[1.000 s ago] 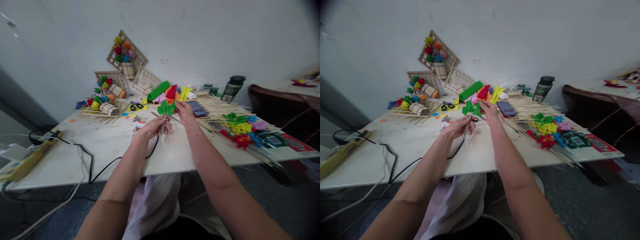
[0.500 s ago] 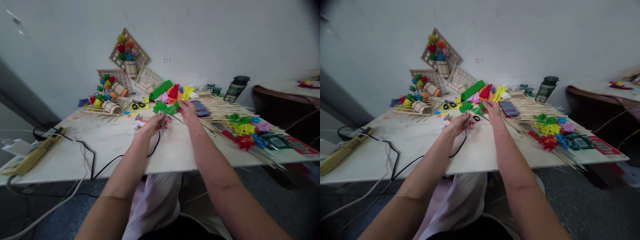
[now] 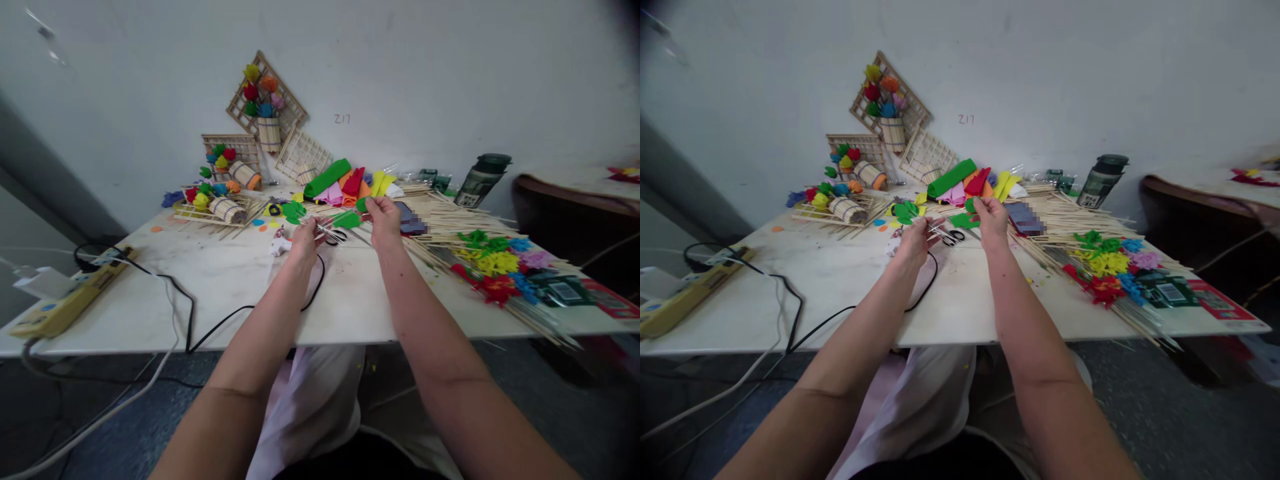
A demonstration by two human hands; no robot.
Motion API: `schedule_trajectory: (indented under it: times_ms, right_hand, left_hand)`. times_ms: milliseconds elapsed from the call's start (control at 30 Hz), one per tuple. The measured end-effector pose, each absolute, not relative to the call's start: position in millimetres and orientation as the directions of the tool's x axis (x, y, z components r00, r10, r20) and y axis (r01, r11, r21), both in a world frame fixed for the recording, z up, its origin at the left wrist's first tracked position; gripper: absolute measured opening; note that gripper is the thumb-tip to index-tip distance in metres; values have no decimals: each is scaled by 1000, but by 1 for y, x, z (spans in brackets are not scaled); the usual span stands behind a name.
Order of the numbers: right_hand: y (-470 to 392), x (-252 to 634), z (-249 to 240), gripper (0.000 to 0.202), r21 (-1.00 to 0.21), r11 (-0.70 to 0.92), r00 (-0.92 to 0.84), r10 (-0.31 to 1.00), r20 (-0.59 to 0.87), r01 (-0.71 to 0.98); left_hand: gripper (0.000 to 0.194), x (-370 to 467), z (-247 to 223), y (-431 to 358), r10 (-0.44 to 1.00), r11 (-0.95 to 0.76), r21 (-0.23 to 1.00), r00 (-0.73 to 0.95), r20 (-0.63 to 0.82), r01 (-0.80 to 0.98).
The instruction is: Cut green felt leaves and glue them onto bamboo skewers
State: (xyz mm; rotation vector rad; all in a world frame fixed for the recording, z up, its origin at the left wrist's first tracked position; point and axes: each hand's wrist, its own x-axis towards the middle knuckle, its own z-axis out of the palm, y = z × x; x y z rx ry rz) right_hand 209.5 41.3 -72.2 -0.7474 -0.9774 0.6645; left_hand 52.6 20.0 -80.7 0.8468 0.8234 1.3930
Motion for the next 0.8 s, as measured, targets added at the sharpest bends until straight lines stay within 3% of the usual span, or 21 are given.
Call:
schedule_trajectory:
  times_ms: [200, 300, 400, 467, 533, 633, 800]
  right_hand:
    - [37, 206, -64, 31, -727, 678, 462, 683, 566, -111]
    - [39, 221, -61, 33, -705, 696, 520, 656, 546, -137]
    - [42, 238, -61, 34, -706, 677, 533, 683, 499, -207]
    - [40, 244, -62, 33, -730, 627, 491, 742, 456, -270]
    - [36, 243, -62, 32, -772, 554, 399, 814, 423, -311]
    - [29, 233, -62, 31, -837, 451, 223, 890, 397, -310]
    - [24, 216, -64, 28, -879, 395, 25, 915, 404, -267]
  left_hand:
    - [13, 43, -80, 25, 973, -102, 898, -231, 0, -428]
    - [13, 36, -77, 31, 931, -169, 907, -364, 19, -385]
    - [17, 30, -73, 33, 923, -247, 882, -375, 88, -401]
    - [17, 30, -70, 30, 965, -210, 862, -240, 106, -462]
    - [14, 31, -69, 25, 995, -59, 865, 37, 90, -498]
    - [10, 35, -69, 16, 919, 162, 879, 393, 31, -448]
    - [11, 41, -76, 13, 866, 244, 876, 500, -5, -415]
